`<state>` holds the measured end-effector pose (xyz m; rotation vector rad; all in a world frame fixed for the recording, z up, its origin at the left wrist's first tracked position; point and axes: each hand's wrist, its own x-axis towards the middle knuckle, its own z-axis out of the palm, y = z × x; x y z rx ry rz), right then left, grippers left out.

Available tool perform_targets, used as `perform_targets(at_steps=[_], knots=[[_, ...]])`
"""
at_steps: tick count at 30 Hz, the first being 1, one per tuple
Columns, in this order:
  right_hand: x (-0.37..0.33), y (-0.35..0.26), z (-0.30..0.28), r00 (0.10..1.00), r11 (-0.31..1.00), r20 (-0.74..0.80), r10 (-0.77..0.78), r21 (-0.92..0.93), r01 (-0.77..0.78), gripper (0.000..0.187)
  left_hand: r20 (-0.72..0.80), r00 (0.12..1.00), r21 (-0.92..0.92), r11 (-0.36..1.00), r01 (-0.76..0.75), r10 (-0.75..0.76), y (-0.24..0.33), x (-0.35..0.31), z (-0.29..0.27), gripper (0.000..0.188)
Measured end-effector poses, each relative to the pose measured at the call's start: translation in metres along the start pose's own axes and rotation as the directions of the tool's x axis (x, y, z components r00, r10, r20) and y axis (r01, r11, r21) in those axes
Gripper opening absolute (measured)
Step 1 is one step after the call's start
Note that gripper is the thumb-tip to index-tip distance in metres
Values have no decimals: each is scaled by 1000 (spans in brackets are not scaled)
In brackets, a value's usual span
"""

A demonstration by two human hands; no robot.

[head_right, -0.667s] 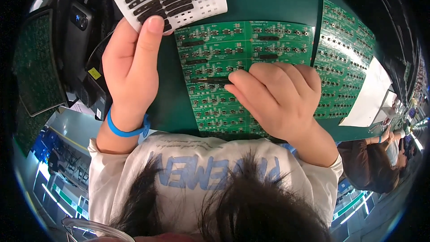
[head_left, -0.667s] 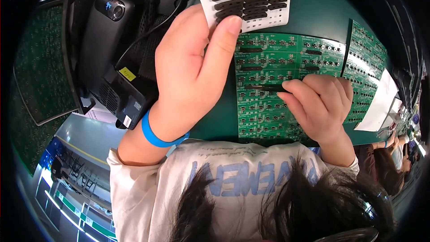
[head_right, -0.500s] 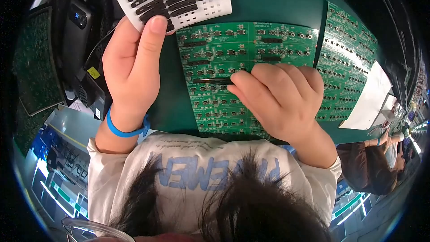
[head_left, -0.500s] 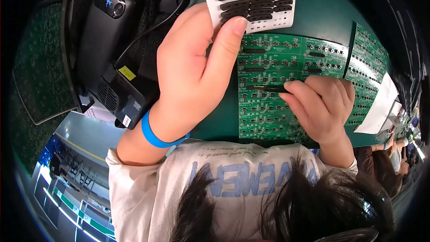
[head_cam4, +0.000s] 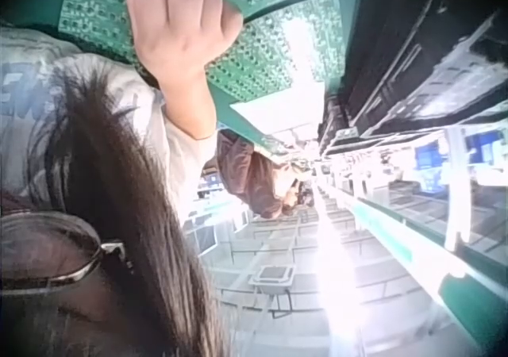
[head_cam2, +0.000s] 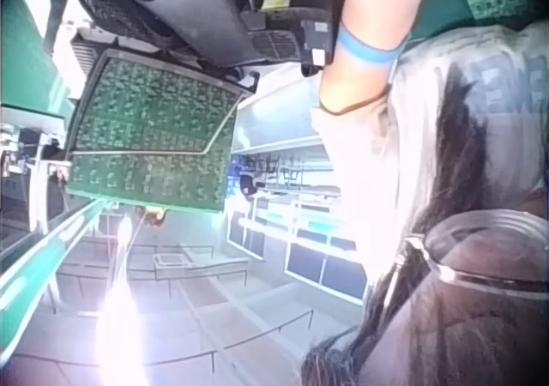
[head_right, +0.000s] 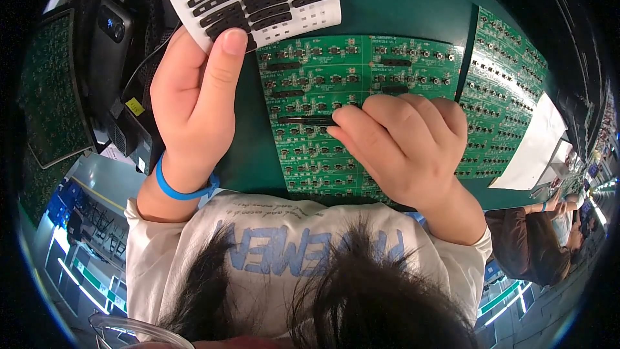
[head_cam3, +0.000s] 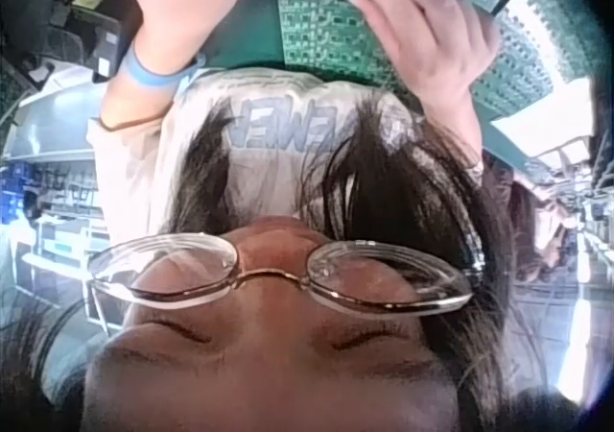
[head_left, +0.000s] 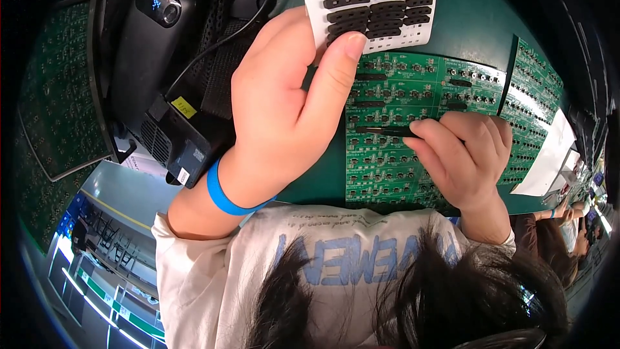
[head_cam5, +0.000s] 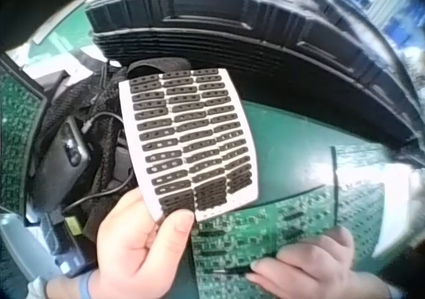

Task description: The person applies small components from a component sheet onto a printed circuit board using tweezers.

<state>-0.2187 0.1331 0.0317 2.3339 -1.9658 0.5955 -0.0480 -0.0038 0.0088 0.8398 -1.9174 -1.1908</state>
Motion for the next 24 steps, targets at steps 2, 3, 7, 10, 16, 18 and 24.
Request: perform_targets(at_steps=[2, 3, 7, 10, 16, 18, 24], knots=[[0, 0, 2, 1000, 1000, 0, -6, 6, 6, 25, -7, 1000, -17, 1000, 9, -9, 0, -1, -1, 14], [0, 0, 3, 1000, 1000, -1, -8, 8, 8, 25, -9, 1000, -13, 1000, 11, -11, 0, -2, -1, 14], [0, 1, 1, 1000, 1000, 2, -7, -8, 7, 25, 33, 999, -18, 1000, -1, 2, 0, -1, -3, 16], [0, 0, 1, 1000, 1000, 5, -4, 8, 4, 25, 60, 998, -6, 1000, -17, 17, 0, -2, -3, 18], [0, 0, 1, 1000, 1000, 10, 5, 17, -5, 25, 73, 997, -25, 1000, 2, -1, 0, -3, -4, 19], [0, 0, 1, 1000, 1000, 8, 8, 20, -8, 25, 66, 998, -30, 1000, 6, -4, 0, -3, -3, 19], [0, 0, 1, 1000, 1000, 7, 3, 17, -3, 25, 71, 997, 3, 1000, -10, 10, 1, -3, -4, 19]])
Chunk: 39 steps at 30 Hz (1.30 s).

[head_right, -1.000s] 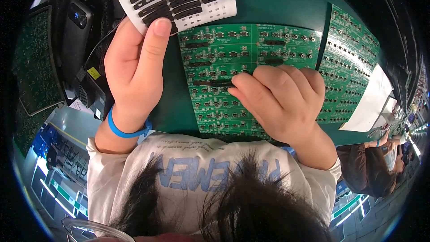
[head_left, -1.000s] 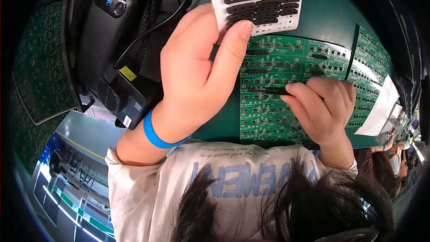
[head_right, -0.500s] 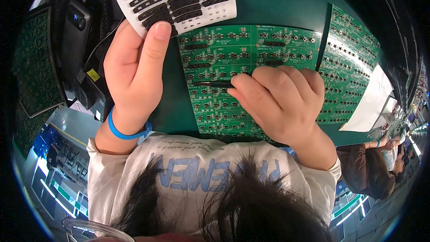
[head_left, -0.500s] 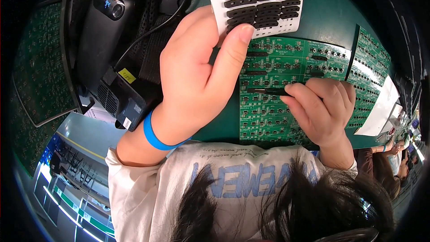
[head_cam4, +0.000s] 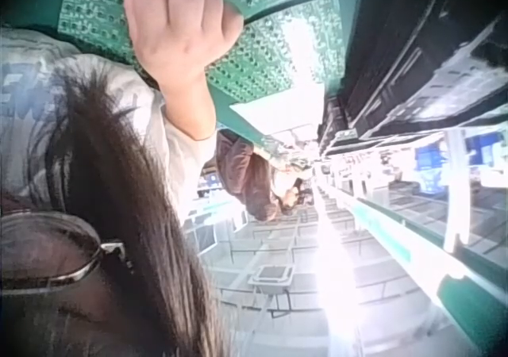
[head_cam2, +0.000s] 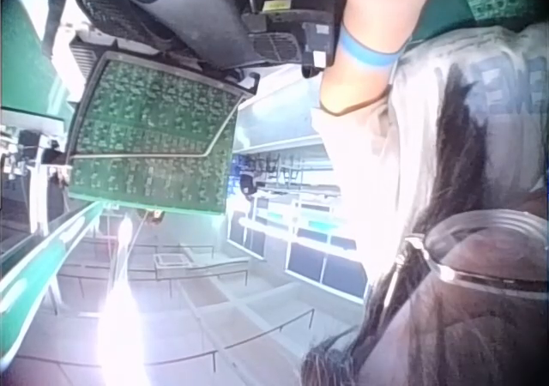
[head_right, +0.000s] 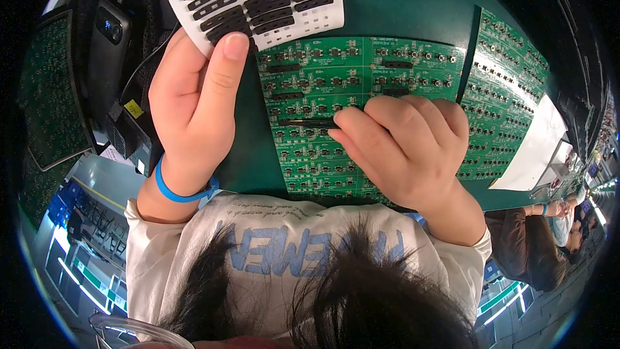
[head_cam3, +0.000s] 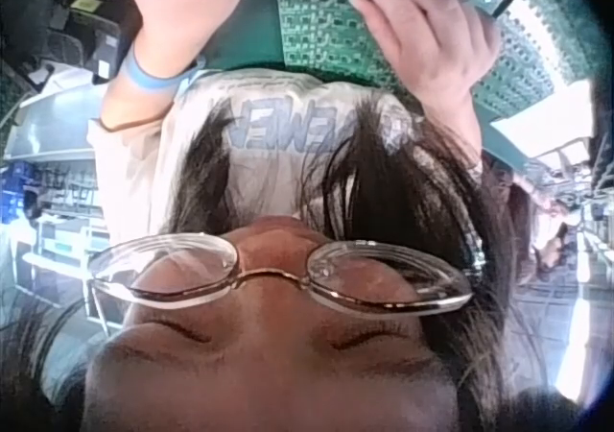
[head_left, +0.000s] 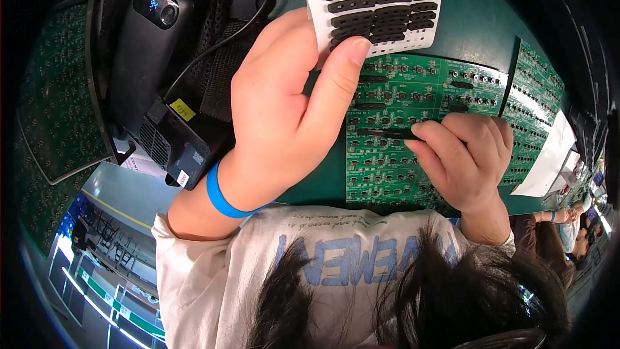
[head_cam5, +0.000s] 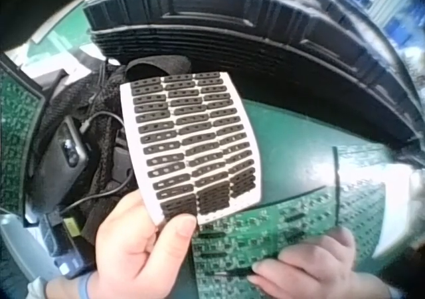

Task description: The person applies small components from a component sheet onto a printed circuit board using tweezers.

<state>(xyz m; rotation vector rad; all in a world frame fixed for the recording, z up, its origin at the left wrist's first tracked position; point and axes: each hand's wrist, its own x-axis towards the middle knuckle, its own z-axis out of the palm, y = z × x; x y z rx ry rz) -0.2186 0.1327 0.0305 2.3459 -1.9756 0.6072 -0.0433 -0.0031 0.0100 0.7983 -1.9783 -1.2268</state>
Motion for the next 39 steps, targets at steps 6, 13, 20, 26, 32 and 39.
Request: perform_targets(at_steps=[6, 13, 20, 26, 32, 39], knots=[[0, -1, -1, 1000, 1000, 11, 6, -5, -6, 25, -3, 1000, -14, 1000, -6, 6, 0, 0, 0, 18], [1, -1, -1, 1000, 1000, 11, 3, -16, -3, 25, 7, 1000, 2, 1000, -9, 9, 1, 0, 0, 19], [1, -1, -1, 1000, 1000, 12, 3, -12, -3, 25, 2, 1000, 10, 1000, -18, 18, 0, 0, -1, 18], [1, -2, -2, 1000, 999, 15, -8, -32, 8, 27, 9, 1000, 14, 1000, -15, 15, 0, 0, -1, 18], [0, -4, -2, 1000, 998, 3, -10, -57, 10, 25, 18, 1000, 2, 1000, -20, 20, 0, 1, -2, 19], [1, -3, -1, 1000, 998, -17, -17, -62, 16, 25, 21, 1000, 7, 1000, -23, 23, -1, 1, 0, 19]])
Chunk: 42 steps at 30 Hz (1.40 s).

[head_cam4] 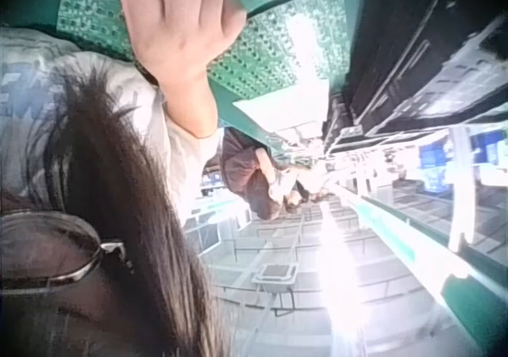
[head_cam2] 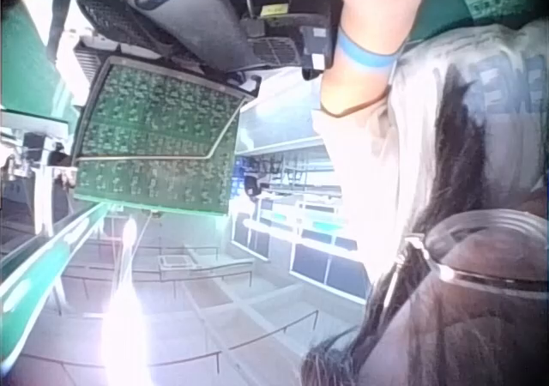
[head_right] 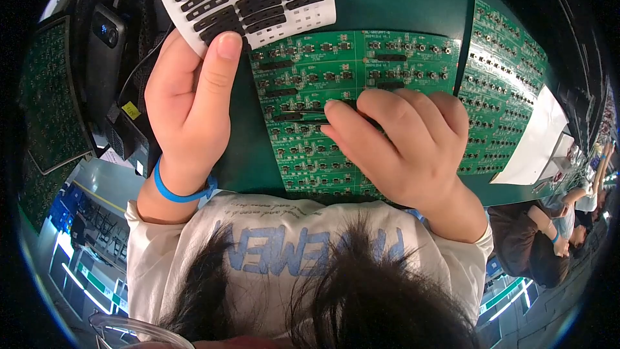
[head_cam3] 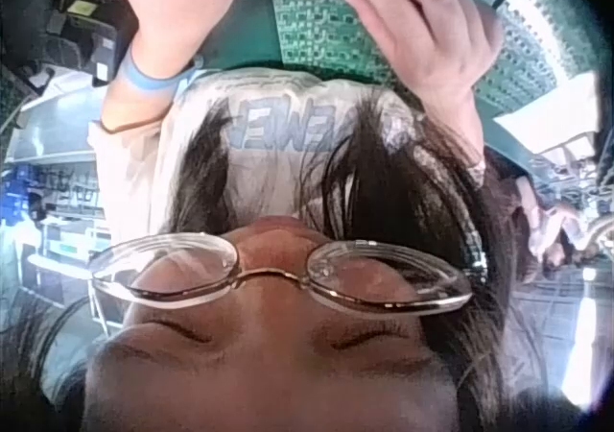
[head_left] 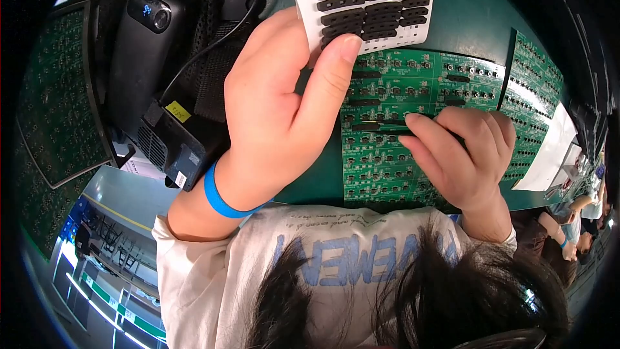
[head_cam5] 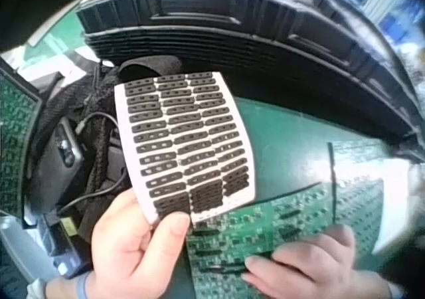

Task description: The person applies small components from a component sheet onto a printed circuit board using tweezers.

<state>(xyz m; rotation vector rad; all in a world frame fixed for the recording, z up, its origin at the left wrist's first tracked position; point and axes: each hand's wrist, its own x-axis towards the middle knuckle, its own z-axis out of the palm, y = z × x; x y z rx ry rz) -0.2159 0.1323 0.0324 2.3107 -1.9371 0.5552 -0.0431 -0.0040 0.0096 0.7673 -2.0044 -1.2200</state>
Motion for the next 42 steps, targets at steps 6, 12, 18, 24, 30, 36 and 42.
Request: perform_targets(at_steps=[6, 12, 18, 24, 30, 36, 42], knots=[[2, -1, -1, 1000, 1000, 5, -6, 23, 6, 27, -18, 1000, -16, 1000, -10, 10, -1, 0, 1, 18], [3, -2, -3, 1000, 1000, 29, -1, 4, 1, 26, 6, 1000, 2, 1000, 3, -3, -1, 0, 0, 18], [1, 4, -7, 1000, 1000, 19, 14, 5, -14, 27, 7, 1000, 4, 1000, 6, -6, 0, 0, 0, 19], [2, 5, -6, 999, 1000, 32, 15, 14, -16, 27, 0, 1000, -7, 1000, 0, 0, -1, 0, 0, 19], [3, 5, -6, 997, 998, 58, 52, 26, -53, 28, 15, 1000, 2, 1000, 2, -2, 0, 0, -1, 19], [4, 6, -4, 998, 999, 47, 32, 14, -33, 29, -43, 998, -15, 999, 50, -50, 1, 0, 0, 18], [5, -1, -2, 998, 999, 42, 36, 16, -37, 25, -28, 999, -15, 999, 42, -43, 1, 1, 0, 18]])
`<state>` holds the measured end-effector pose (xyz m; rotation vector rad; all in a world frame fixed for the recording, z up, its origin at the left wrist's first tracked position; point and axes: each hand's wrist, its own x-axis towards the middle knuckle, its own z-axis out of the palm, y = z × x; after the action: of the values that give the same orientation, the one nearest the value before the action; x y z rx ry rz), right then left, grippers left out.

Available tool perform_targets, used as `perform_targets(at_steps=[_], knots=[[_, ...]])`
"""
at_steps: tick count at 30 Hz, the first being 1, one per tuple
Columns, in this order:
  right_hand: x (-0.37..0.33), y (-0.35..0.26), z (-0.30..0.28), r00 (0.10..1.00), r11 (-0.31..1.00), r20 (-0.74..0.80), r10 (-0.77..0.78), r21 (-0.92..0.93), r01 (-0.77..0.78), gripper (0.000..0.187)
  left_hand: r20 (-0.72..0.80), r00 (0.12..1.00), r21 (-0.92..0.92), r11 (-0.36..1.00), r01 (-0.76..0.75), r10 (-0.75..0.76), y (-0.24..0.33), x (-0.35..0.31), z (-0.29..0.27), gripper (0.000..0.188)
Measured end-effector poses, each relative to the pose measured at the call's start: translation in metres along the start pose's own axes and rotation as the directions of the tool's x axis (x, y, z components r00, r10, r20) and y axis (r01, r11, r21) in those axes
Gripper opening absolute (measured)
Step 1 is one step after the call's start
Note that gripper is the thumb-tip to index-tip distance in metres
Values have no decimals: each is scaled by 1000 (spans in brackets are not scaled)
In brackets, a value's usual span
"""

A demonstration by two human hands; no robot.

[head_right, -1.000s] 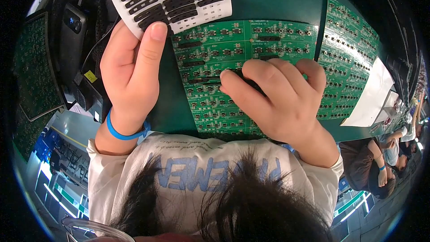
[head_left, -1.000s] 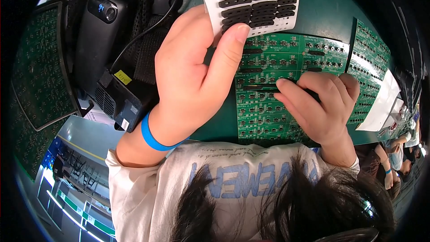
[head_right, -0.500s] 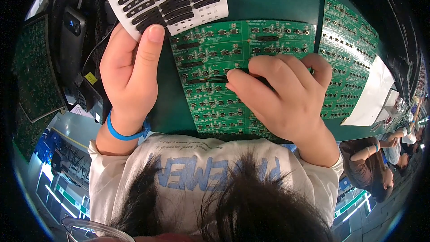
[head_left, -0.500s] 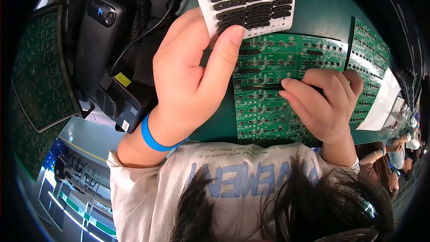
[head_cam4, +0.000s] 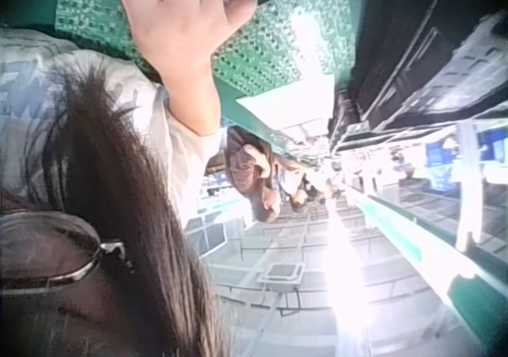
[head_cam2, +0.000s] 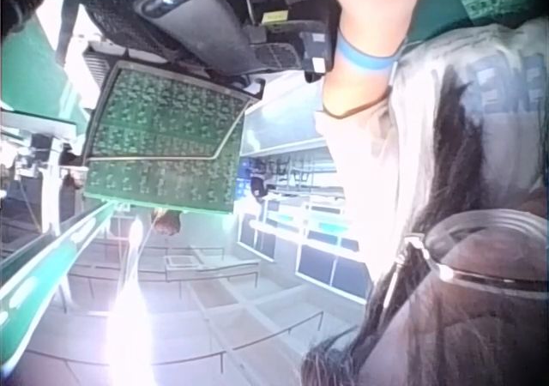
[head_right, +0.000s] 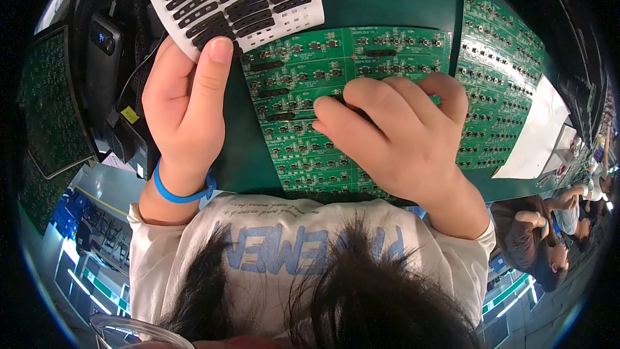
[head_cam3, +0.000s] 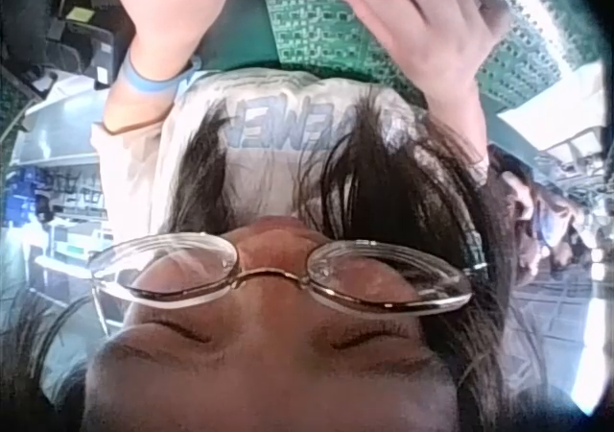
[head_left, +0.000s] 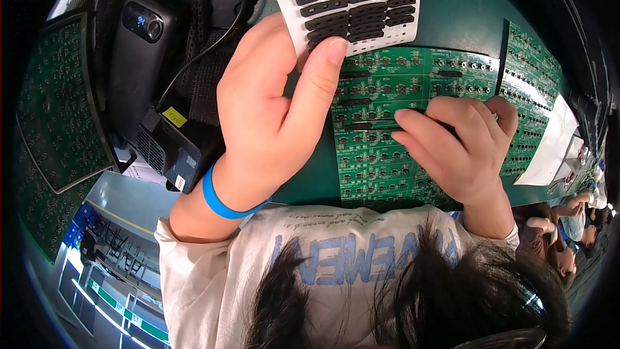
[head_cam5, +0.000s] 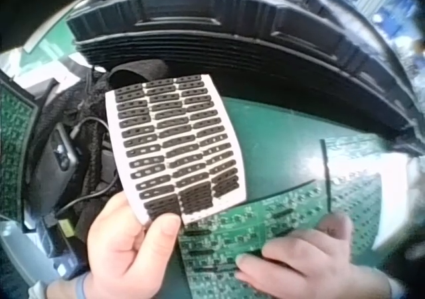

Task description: The person applies small components from a component sheet onto a printed circuit board using tweezers.

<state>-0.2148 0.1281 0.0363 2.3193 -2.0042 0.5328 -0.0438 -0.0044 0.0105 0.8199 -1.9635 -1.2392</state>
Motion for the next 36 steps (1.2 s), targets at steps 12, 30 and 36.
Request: perform_targets(at_steps=[12, 30, 36], knots=[[2, -2, -2, 1000, 999, -16, -16, -30, 15, 21, -8, 1000, -7, 1000, -1, 1, 0, -1, -1, 18], [0, 4, -3, 1000, 999, 1, -7, -45, 7, 20, 10, 1000, -19, 1000, 15, -15, 1, -1, -1, 17], [0, 10, -4, 1000, 1000, 2, -15, -4, 15, 19, -9, 1000, 1, 1000, 17, -17, 1, -1, 0, 17]])
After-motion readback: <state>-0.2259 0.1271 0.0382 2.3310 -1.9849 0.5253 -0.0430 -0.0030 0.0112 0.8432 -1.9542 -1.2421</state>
